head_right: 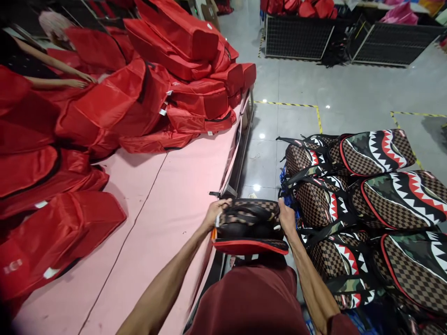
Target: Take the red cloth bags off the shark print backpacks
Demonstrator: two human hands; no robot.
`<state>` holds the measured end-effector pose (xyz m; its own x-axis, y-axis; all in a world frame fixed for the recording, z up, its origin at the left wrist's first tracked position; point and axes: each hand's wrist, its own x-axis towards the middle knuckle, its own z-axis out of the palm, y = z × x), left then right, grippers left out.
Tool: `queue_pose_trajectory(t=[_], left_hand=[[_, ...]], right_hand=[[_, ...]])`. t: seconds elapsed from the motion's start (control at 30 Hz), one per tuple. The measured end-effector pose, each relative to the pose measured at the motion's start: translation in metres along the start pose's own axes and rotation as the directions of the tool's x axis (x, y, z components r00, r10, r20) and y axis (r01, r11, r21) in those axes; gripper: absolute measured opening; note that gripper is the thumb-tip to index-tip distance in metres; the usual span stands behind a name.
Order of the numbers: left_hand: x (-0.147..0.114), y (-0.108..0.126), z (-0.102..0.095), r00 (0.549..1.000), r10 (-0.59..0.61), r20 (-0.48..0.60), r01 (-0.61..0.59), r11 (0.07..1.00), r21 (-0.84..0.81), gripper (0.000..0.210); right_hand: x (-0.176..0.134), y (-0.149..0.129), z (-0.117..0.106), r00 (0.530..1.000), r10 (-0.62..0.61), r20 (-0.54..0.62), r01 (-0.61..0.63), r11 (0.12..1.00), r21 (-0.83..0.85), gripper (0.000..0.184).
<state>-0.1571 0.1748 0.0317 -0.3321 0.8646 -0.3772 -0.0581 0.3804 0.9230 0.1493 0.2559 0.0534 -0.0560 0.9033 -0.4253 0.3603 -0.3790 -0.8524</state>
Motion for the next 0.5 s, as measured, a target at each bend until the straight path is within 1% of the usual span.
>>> queue_pose_trajectory(t=[0.03,0.1,0.13,0.17,0.2,0.27,0.37,0.43,0.5], left_hand=[[-0.003,-0.003,-0.019,0.999,-0.018,-0.028,0.018,1.0,-0.023,0.063],[-0.012,-0.014,-0.053,0.994,-0.062,-0.085,0.057,0.996,-0.066,0.057],[-0.018,-0.02,-0.066,0.99,-0.089,-0.109,0.079,0.993,-0.087,0.054],[-0.024,-0.028,-0.075,0.985,-0.116,-0.126,0.103,0.989,-0.109,0.052],[-0.03,-0.036,-0.08,0.98,-0.142,-0.141,0.123,0.984,-0.132,0.05],[-0.039,-0.054,-0.08,0.969,-0.183,-0.164,0.152,0.971,-0.185,0.05],[-0.047,-0.078,-0.066,0.959,-0.204,-0.199,0.147,0.952,-0.27,0.053],[-0.053,-0.09,-0.058,0.955,-0.204,-0.215,0.13,0.94,-0.315,0.055],[-0.064,-0.099,-0.056,0.954,-0.208,-0.216,0.124,0.93,-0.347,0.055]], right_hand=[[-0.007,-0.009,0.002,0.996,-0.014,0.09,0.012,1.0,0.019,0.081],[-0.012,-0.024,0.015,0.967,-0.053,0.25,0.049,0.999,0.022,0.077],[-0.009,-0.029,0.025,0.955,-0.072,0.287,0.079,0.997,-0.012,0.077],[-0.003,-0.033,0.037,0.953,-0.091,0.288,0.114,0.991,-0.065,0.078],[0.007,-0.034,0.05,0.956,-0.113,0.27,0.152,0.98,-0.131,0.079],[0.032,-0.034,0.072,0.959,-0.159,0.236,0.221,0.938,-0.266,0.079],[0.066,-0.031,0.094,0.948,-0.208,0.239,0.293,0.863,-0.411,0.077],[0.077,-0.031,0.099,0.934,-0.243,0.263,0.346,0.801,-0.488,0.076],[0.078,-0.033,0.095,0.912,-0.256,0.32,0.399,0.734,-0.55,0.075]])
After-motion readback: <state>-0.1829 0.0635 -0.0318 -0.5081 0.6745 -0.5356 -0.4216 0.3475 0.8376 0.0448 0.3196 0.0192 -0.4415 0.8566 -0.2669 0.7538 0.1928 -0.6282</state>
